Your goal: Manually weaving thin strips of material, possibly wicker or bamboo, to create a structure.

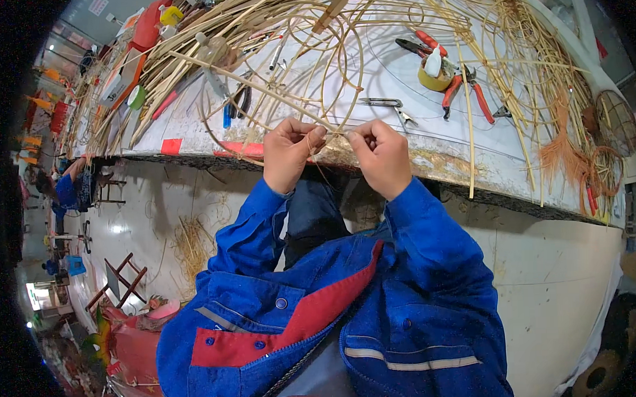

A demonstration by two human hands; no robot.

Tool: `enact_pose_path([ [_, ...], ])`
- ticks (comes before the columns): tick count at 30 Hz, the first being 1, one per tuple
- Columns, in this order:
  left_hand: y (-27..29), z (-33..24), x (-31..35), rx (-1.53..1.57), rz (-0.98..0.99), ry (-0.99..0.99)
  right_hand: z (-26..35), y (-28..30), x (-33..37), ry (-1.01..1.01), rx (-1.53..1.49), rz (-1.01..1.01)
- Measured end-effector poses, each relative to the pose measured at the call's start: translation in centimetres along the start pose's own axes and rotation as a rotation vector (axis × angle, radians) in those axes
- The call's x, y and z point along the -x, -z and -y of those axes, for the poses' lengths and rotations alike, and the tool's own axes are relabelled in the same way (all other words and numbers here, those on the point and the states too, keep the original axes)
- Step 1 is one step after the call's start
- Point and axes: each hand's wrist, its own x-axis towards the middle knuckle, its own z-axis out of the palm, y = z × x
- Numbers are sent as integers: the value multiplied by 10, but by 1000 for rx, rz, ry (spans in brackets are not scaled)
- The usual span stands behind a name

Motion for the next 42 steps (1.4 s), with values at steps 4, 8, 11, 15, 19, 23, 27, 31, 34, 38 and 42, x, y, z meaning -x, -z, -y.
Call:
enact_pose_path([
  [4,4,1,-1,-54,48,-5,0,5,-1,-8,-33,40],
  [8,4,8,-1,19,80,0,-10,9,-1,-126,-154,86],
  [11,1,9,1,101,61,11,-15,10,-3,-92,-184,34],
  [15,2,11,-1,116,73,12,1,5,-9,83,44,54],
  [19,3,11,1,85,81,-4,3,-2,-8,281,285,64],
  [23,-2,8,4,97,50,-57,10,-5,-6,350,296,25],
  [27,-1,8,5,92,41,-32,11,-18,1,367,234,-24],
  [31,1,13,4,47,66,-77,10,-23,7,383,214,-45],
  [34,-1,11,5,10,45,-97,3,-19,7,327,187,-50],
  [38,1,10,4,-54,45,-123,-7,-9,7,114,115,-10],
  [42,0,6,1,52,64,-60,-11,-1,4,24,104,55],
])
